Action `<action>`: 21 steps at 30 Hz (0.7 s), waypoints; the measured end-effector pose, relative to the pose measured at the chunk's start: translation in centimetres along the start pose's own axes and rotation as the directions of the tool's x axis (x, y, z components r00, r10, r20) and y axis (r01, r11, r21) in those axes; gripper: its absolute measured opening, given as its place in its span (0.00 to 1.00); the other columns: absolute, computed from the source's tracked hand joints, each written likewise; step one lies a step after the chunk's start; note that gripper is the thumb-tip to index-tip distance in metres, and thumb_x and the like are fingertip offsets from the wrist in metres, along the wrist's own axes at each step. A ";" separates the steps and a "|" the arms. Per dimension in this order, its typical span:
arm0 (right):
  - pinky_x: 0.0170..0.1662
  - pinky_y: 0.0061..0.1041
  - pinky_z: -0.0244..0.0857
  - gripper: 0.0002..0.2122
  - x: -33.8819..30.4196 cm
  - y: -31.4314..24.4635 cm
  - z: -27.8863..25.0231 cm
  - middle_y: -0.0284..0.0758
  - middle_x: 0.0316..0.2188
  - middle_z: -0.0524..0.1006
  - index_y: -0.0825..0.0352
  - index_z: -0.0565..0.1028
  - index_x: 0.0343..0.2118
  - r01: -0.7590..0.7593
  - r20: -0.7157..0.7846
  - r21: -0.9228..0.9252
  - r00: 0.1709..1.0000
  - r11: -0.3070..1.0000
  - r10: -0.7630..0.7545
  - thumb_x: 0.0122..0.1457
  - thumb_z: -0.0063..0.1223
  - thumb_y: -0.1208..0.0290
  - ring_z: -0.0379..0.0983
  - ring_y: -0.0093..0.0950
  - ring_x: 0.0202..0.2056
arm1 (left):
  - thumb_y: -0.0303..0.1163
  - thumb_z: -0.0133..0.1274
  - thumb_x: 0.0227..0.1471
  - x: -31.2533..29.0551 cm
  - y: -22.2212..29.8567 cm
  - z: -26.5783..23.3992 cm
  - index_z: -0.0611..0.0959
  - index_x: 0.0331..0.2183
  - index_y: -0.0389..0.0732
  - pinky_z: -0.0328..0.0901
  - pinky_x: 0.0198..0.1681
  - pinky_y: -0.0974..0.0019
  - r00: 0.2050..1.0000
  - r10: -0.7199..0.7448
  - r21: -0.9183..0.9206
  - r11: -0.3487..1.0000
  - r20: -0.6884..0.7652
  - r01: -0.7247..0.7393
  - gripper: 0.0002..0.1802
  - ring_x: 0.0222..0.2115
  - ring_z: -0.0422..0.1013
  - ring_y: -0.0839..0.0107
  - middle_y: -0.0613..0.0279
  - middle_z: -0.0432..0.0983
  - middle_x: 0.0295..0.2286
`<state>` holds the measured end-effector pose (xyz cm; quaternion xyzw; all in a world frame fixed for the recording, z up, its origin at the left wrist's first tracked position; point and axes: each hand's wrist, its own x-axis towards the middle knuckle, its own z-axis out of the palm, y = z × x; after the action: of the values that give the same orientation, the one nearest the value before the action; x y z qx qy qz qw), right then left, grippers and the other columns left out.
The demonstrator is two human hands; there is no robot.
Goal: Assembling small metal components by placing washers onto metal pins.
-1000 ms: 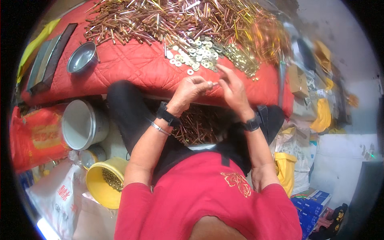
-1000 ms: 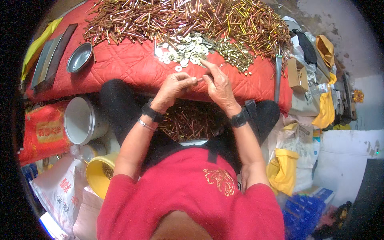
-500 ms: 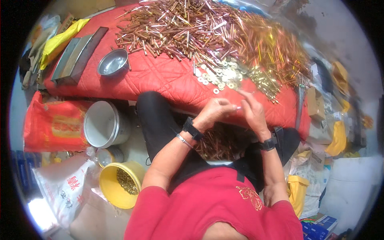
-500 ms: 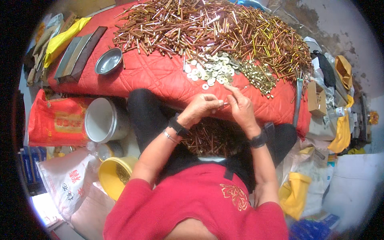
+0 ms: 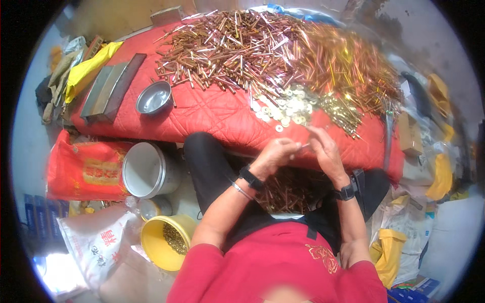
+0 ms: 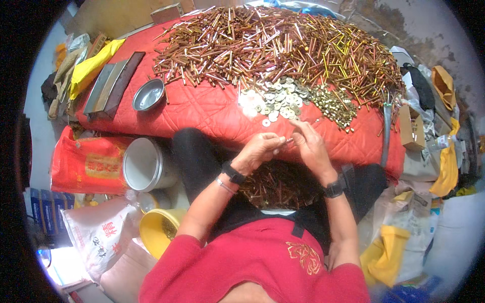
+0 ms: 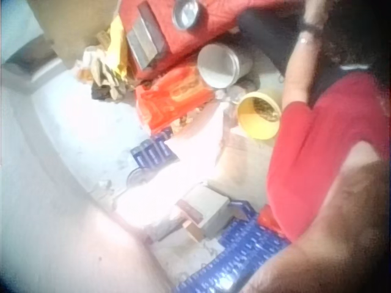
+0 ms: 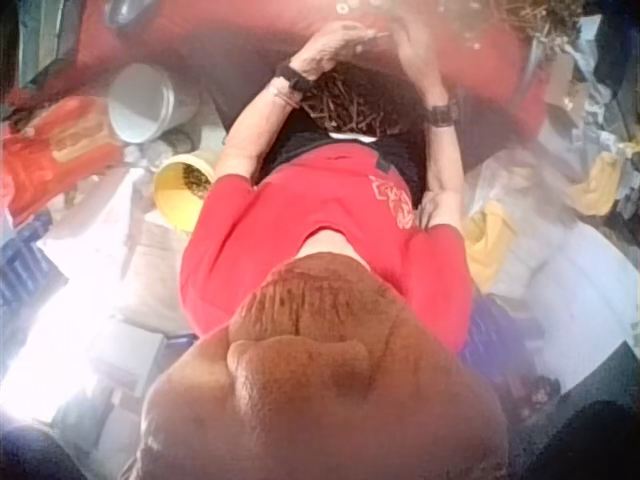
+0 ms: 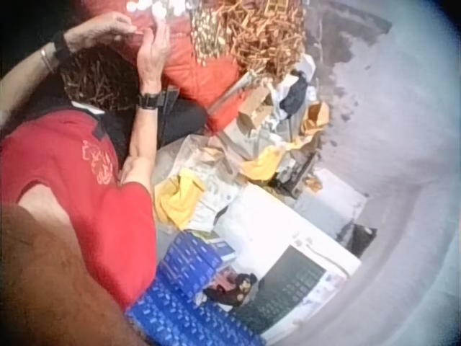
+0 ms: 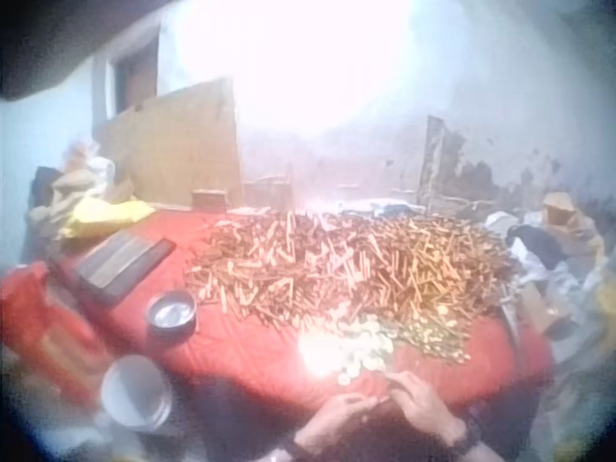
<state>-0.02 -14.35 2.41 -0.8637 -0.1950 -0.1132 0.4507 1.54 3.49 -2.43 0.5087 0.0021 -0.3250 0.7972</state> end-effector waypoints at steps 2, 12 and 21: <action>0.37 0.26 0.65 0.13 -0.2 0.3 -0.1 0.39 0.29 0.71 0.68 0.72 0.45 -0.010 0.026 0.020 1.000 1.000 0.009 0.56 0.47 0.80 0.71 0.31 0.32 | 0.41 0.55 0.53 -0.2 0.0 0.2 0.78 0.26 0.45 0.47 0.16 0.80 1.000 -0.022 0.033 0.999 -0.011 0.023 0.11 0.14 0.55 0.86 0.75 0.67 0.18; 0.38 0.24 0.67 0.10 -2.0 2.8 1.1 0.38 0.33 0.75 0.70 0.73 0.40 -0.242 0.180 0.288 0.964 0.927 0.196 0.53 0.51 0.78 0.74 0.27 0.35 | 0.31 0.56 0.50 -3.2 -2.2 2.5 0.80 0.27 0.33 0.66 0.27 0.66 0.795 0.602 0.828 0.483 -0.076 -0.286 0.09 0.21 0.72 0.66 0.51 0.75 0.22; 0.36 0.26 0.65 0.10 -0.9 5.5 -1.1 0.37 0.30 0.73 0.70 0.73 0.39 -0.260 0.045 0.219 0.966 0.940 0.256 0.53 0.54 0.76 0.73 0.30 0.32 | 0.44 0.62 0.41 2.4 9.9 -5.5 0.80 0.33 0.36 0.64 0.36 0.56 0.652 0.750 0.992 -0.127 0.111 -0.024 0.22 0.33 0.70 0.55 0.50 0.74 0.29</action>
<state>1.57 -18.33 -1.34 -0.8265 -0.0951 -0.0238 0.5543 10.31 9.37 2.14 0.9362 -0.1691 0.1935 0.2399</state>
